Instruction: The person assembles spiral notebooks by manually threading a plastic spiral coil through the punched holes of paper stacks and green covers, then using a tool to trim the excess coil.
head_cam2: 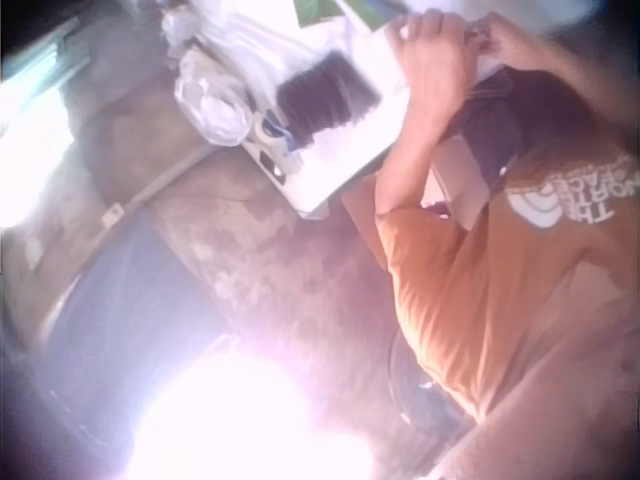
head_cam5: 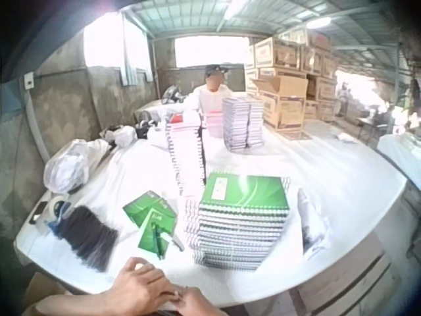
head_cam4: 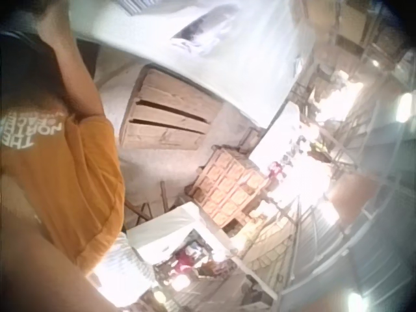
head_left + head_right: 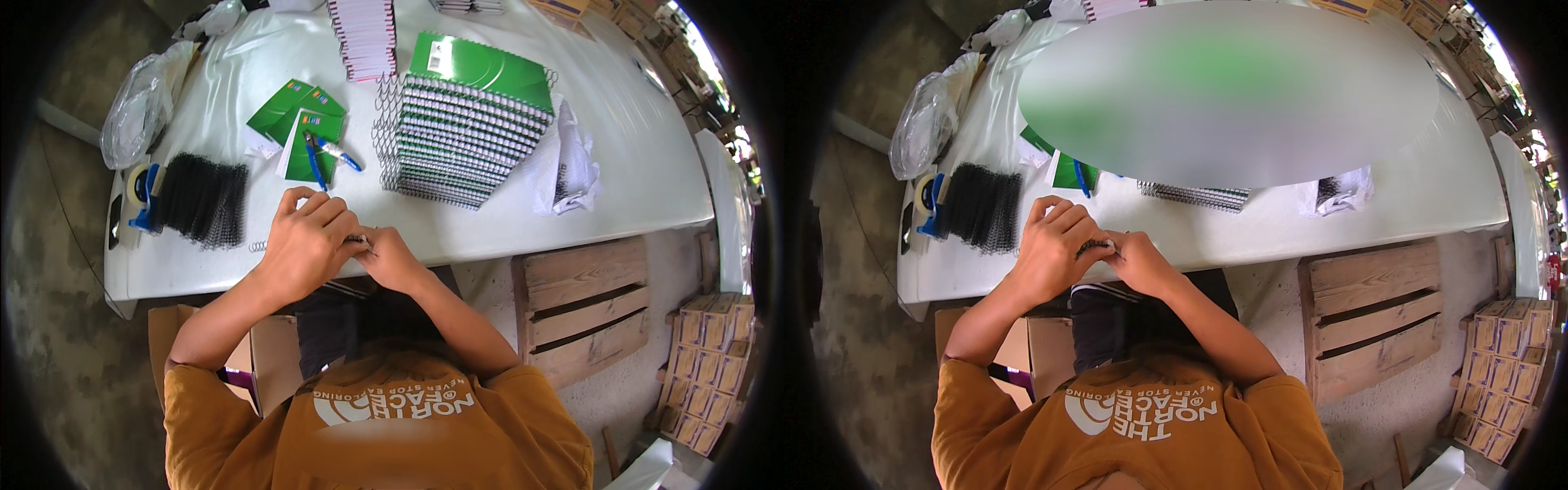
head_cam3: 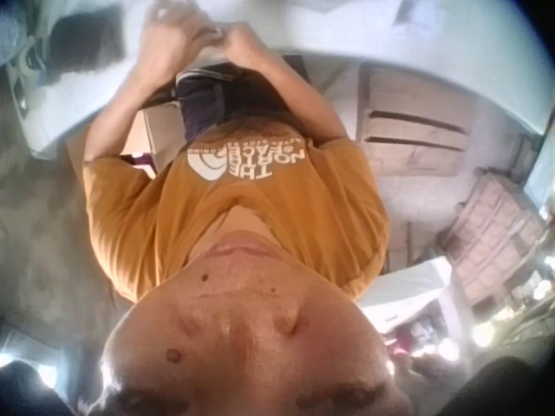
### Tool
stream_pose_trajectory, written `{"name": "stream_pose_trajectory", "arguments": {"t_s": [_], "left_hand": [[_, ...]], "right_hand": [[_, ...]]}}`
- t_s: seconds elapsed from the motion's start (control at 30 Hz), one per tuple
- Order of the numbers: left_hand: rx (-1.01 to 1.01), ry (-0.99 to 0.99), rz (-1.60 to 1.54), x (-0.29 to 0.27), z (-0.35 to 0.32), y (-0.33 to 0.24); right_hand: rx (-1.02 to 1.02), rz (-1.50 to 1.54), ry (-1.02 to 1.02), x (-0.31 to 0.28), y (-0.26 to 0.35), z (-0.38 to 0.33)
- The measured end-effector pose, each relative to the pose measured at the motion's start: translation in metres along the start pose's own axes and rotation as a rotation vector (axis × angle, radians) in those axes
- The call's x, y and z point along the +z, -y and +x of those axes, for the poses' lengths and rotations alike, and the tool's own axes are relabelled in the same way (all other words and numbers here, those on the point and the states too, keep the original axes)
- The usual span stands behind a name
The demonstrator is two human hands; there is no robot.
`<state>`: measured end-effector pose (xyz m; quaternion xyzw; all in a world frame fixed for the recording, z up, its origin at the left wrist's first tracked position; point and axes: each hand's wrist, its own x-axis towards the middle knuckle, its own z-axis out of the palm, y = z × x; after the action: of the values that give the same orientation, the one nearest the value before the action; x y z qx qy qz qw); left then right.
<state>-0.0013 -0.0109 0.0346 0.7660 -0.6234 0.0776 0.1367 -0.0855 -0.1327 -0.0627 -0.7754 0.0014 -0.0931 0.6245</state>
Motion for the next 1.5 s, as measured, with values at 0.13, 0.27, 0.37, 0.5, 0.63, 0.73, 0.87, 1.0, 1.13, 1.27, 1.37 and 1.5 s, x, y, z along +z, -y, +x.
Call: {"name": "stream_pose_trajectory", "arguments": {"t_s": [0.13, 0.27, 0.37, 0.5, 0.63, 0.73, 0.87, 1.0, 1.13, 1.27, 1.37, 1.5], "left_hand": [[0.034, -0.22, 0.141, -0.062, 0.03, -0.012], [-0.142, -0.903, -0.527, -0.072, 0.075, -0.026], [0.008, -0.886, -1.476, -0.043, 0.119, -0.06], [0.092, -1.156, -0.269, -0.028, 0.169, -0.027], [0.212, -0.768, -0.191, 0.006, 0.166, -0.017], [-0.249, -1.007, -0.29, 0.015, 0.166, -0.006], [-0.467, -0.947, -0.472, 0.017, 0.16, -0.012], [-0.369, -0.795, -0.717, 0.002, 0.146, 0.003], [-0.629, -0.711, -0.219, -0.012, 0.104, 0.083], [-1.031, -0.08, 0.064, 0.022, 0.045, 0.141], [-1.164, 0.159, 0.068, 0.063, 0.013, 0.141], [-1.197, -0.166, -0.203, 0.087, -0.008, 0.145]], "right_hand": [[-0.465, -0.064, -0.329, -0.039, 0.058, -0.01], [-0.742, 0.396, -0.625, -0.088, 0.111, 0.008], [-0.681, 0.082, -0.902, -0.109, 0.126, 0.026], [-0.44, 0.071, -1.226, -0.14, 0.114, 0.031], [-0.35, -0.096, -1.137, -0.146, 0.085, 0.03], [-0.378, -0.162, -1.164, -0.14, 0.079, 0.036], [-0.514, -0.219, -1.289, -0.138, 0.069, 0.043], [-0.542, -0.257, -1.345, -0.14, 0.061, 0.045], [-0.623, -0.547, -1.263, -0.153, 0.066, 0.034], [-0.616, -0.652, -1.283, -0.146, 0.082, 0.026], [-0.886, -0.43, -1.319, -0.116, 0.096, 0.023], [-0.965, -0.364, -0.94, -0.063, 0.082, 0.011]]}}
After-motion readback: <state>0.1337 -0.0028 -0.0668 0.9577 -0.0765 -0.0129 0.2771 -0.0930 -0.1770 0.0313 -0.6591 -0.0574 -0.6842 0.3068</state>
